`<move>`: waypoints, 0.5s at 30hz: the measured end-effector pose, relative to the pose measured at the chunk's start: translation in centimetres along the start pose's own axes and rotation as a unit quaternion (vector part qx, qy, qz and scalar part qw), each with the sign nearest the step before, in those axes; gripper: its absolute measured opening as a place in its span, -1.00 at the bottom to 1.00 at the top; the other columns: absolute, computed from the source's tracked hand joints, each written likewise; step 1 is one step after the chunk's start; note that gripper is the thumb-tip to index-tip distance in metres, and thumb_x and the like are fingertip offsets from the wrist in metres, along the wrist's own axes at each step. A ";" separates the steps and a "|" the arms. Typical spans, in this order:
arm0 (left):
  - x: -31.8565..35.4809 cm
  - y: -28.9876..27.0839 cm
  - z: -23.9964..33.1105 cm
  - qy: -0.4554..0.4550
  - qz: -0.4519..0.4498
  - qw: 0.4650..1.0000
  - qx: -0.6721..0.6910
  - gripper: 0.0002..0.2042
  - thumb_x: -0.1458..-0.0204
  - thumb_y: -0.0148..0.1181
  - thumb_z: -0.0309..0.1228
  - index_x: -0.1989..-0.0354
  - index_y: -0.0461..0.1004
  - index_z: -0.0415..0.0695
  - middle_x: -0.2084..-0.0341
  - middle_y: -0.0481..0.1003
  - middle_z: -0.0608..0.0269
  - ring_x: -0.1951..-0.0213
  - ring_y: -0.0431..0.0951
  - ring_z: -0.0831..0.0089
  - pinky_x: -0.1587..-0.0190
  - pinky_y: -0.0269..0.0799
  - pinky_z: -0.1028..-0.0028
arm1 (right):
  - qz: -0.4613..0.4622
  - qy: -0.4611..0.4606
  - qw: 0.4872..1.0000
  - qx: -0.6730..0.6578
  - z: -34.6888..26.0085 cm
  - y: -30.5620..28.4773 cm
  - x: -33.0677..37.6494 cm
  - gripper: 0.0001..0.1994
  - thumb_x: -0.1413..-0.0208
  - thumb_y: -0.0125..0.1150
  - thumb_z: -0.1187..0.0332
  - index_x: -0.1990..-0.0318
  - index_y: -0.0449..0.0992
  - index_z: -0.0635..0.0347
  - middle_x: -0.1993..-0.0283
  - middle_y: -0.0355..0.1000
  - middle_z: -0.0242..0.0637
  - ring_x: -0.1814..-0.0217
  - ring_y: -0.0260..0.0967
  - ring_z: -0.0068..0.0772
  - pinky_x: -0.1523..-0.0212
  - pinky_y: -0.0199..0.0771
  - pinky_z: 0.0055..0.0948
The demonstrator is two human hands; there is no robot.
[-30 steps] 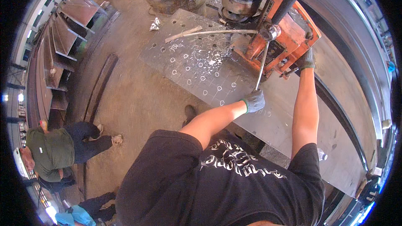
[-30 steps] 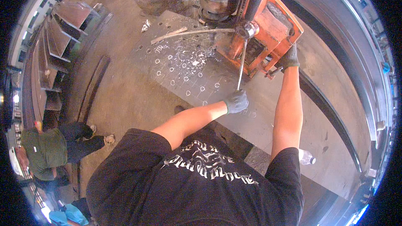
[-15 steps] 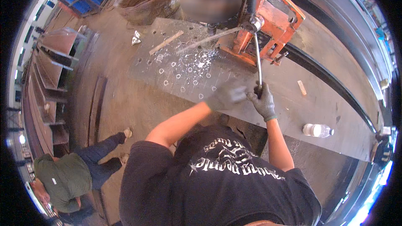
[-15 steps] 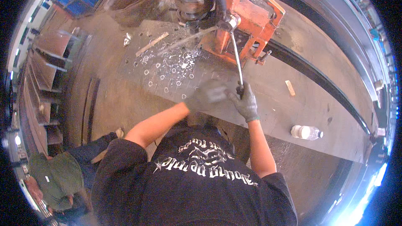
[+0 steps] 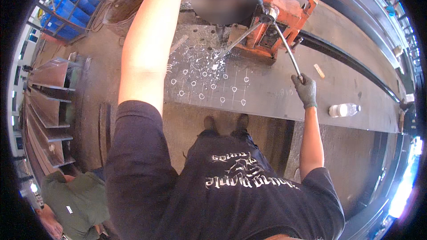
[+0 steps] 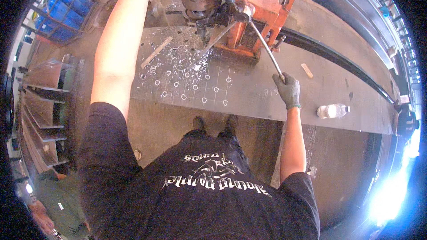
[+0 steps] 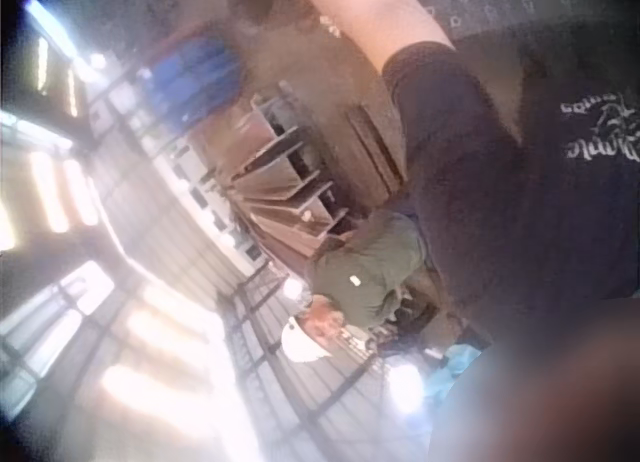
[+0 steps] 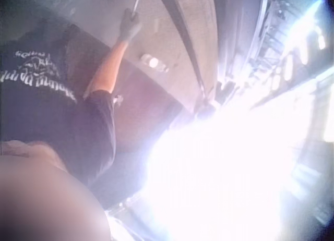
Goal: The person operates a portable drill press on a large metal plate, repeatedly applying liquid from a bottle to the drill bit area while lowering and raising the drill. The person repositions the drill press and continues drilling at marked locations on the plate.
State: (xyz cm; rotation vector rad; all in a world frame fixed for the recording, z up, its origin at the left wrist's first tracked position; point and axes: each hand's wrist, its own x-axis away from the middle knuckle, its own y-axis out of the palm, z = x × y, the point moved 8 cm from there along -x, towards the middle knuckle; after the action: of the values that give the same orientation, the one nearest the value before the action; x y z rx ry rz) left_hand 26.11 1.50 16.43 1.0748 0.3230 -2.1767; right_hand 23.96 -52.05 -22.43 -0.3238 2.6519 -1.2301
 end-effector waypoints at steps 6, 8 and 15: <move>0.8 0.6 1.4 0.117 0.018 0.992 -0.039 -0.43 -0.36 0.13 0.09 -0.14 0.58 -0.25 0.07 0.65 0.17 -0.02 0.59 0.35 -0.15 0.45 0.33 | 0.022 0.033 0.999 0.000 0.1 0.2 1.8 -0.58 -0.20 0.43 0.05 0.41 0.55 0.27 0.63 0.26 -0.13 0.58 0.11 -0.47 0.52 0.22 -0.25; -0.3 1.3 -1.1 0.039 -0.032 0.996 0.067 -0.43 -0.36 0.14 0.08 -0.17 0.56 -0.26 0.03 0.64 0.18 -0.04 0.59 0.35 -0.18 0.44 0.33 | 0.067 0.009 0.997 0.029 -3.2 1.0 4.0 -0.58 -0.20 0.43 0.05 0.44 0.55 0.26 0.63 0.30 -0.09 0.60 0.14 -0.44 0.52 0.24 -0.22; -2.6 1.9 -4.2 -0.065 -0.096 0.976 0.186 -0.43 -0.36 0.15 0.04 -0.23 0.53 -0.27 -0.07 0.61 0.18 -0.12 0.55 0.35 -0.25 0.39 0.33 | 0.185 -0.024 0.967 0.173 -6.3 0.2 5.2 -0.63 -0.16 0.44 0.02 0.50 0.56 0.08 0.58 0.46 -0.08 0.55 0.49 0.08 0.50 0.43 -0.06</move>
State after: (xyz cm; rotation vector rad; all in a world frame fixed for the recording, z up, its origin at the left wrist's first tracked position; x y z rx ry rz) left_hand 31.02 3.31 15.93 1.1281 -0.0479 -2.5351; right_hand 17.32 -48.84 -19.03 0.1859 2.2574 -1.4885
